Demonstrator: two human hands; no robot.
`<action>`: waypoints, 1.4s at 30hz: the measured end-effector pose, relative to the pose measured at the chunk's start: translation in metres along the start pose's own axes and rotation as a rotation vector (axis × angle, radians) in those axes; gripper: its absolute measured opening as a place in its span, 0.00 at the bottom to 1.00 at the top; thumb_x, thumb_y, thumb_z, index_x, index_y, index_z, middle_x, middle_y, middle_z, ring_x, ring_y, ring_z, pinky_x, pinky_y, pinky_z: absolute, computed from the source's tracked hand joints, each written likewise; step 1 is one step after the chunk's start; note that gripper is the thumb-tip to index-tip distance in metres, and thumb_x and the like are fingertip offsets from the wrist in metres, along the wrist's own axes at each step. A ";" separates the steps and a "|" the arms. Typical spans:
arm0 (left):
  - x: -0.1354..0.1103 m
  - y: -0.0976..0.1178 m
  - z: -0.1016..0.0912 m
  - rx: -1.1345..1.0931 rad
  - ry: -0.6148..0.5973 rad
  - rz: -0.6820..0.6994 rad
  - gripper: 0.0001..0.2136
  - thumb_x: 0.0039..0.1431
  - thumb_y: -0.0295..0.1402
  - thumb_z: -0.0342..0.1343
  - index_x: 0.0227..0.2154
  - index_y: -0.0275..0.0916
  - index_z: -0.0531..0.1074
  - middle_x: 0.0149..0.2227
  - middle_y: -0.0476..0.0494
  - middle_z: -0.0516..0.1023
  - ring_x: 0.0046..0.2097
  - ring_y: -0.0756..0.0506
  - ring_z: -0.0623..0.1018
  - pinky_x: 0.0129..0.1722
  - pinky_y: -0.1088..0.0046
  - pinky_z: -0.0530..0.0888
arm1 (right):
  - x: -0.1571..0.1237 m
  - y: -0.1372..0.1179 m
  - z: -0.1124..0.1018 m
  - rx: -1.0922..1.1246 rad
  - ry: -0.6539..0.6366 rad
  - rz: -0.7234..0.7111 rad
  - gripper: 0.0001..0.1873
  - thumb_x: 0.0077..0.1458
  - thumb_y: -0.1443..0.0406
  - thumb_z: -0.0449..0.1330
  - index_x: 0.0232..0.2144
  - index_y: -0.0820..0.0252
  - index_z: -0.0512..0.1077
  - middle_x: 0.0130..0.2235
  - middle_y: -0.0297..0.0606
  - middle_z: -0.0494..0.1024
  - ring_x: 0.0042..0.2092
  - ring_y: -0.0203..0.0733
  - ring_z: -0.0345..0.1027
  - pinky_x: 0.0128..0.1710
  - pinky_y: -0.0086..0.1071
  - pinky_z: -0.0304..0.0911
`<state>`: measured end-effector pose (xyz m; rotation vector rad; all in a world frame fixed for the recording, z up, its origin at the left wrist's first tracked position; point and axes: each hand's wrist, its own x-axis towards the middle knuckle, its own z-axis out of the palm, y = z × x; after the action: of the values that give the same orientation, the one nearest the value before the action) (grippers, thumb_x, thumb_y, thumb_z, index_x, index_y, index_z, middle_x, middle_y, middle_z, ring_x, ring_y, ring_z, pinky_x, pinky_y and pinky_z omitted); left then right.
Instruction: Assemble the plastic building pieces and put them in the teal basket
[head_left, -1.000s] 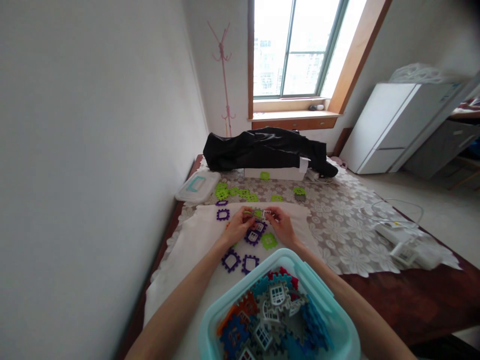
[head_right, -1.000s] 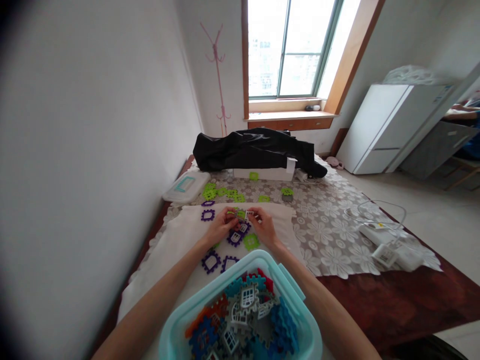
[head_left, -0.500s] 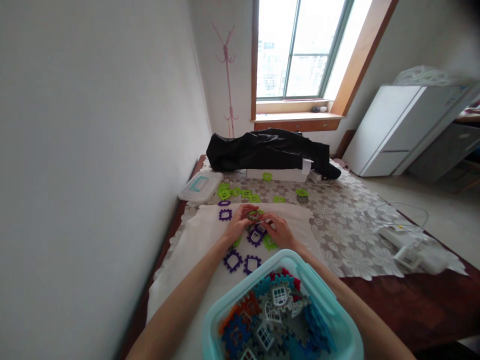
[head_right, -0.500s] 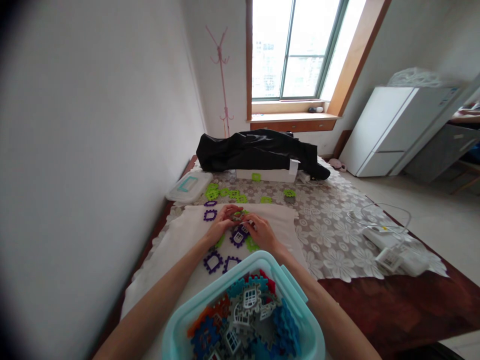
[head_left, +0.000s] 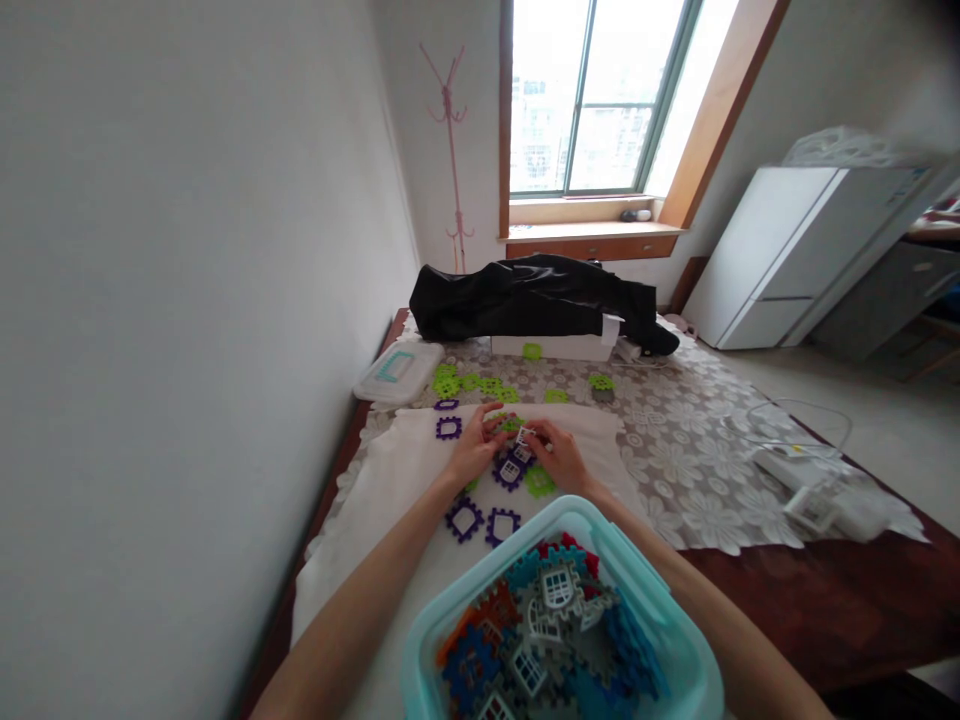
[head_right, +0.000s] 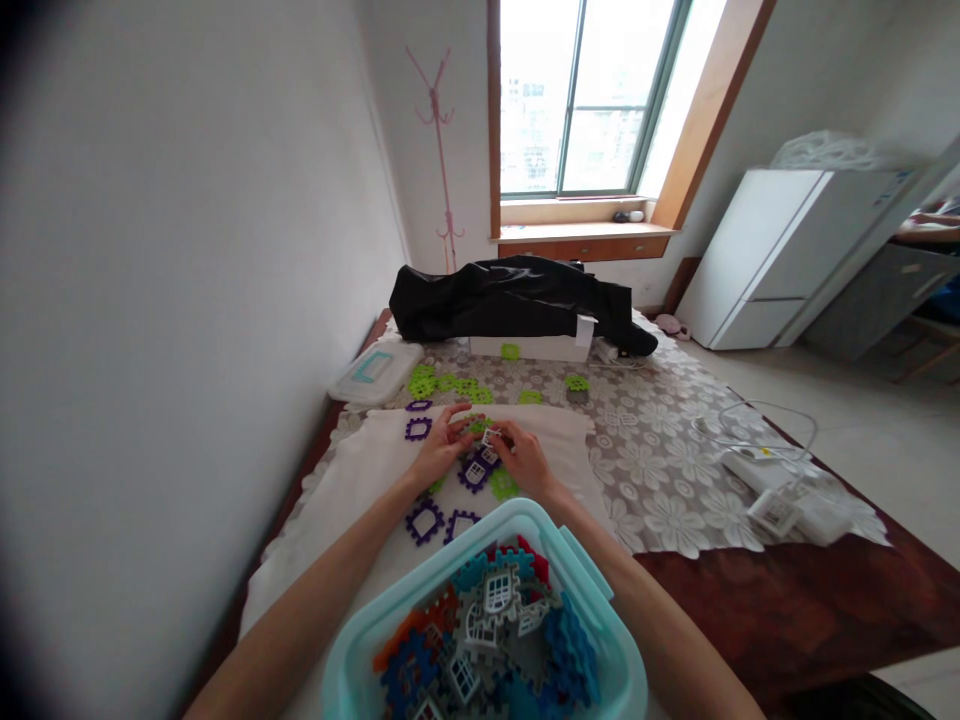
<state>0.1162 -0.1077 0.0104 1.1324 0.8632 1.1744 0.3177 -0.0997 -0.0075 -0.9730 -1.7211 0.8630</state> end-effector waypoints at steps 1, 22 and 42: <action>0.000 0.000 0.000 0.005 -0.001 -0.006 0.31 0.56 0.34 0.72 0.59 0.41 0.63 0.58 0.32 0.79 0.49 0.43 0.85 0.44 0.71 0.81 | 0.001 0.000 0.000 0.006 0.020 0.015 0.15 0.64 0.53 0.59 0.44 0.55 0.76 0.36 0.38 0.84 0.35 0.45 0.78 0.34 0.35 0.71; 0.000 0.000 0.000 0.162 0.001 -0.011 0.23 0.59 0.39 0.69 0.55 0.36 0.75 0.53 0.34 0.84 0.48 0.41 0.86 0.42 0.69 0.81 | 0.006 0.002 -0.006 0.006 0.217 0.021 0.14 0.63 0.54 0.58 0.43 0.57 0.74 0.34 0.37 0.80 0.34 0.43 0.72 0.36 0.36 0.68; -0.001 0.006 0.000 0.087 0.063 -0.057 0.26 0.58 0.44 0.69 0.56 0.37 0.77 0.52 0.35 0.84 0.54 0.39 0.84 0.45 0.69 0.80 | 0.005 0.000 -0.004 0.015 0.041 0.032 0.11 0.59 0.55 0.62 0.36 0.55 0.74 0.31 0.35 0.80 0.32 0.42 0.72 0.33 0.34 0.67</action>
<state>0.1142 -0.1081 0.0163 1.1391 0.9965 1.1399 0.3201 -0.0951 -0.0041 -1.0038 -1.6658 0.8696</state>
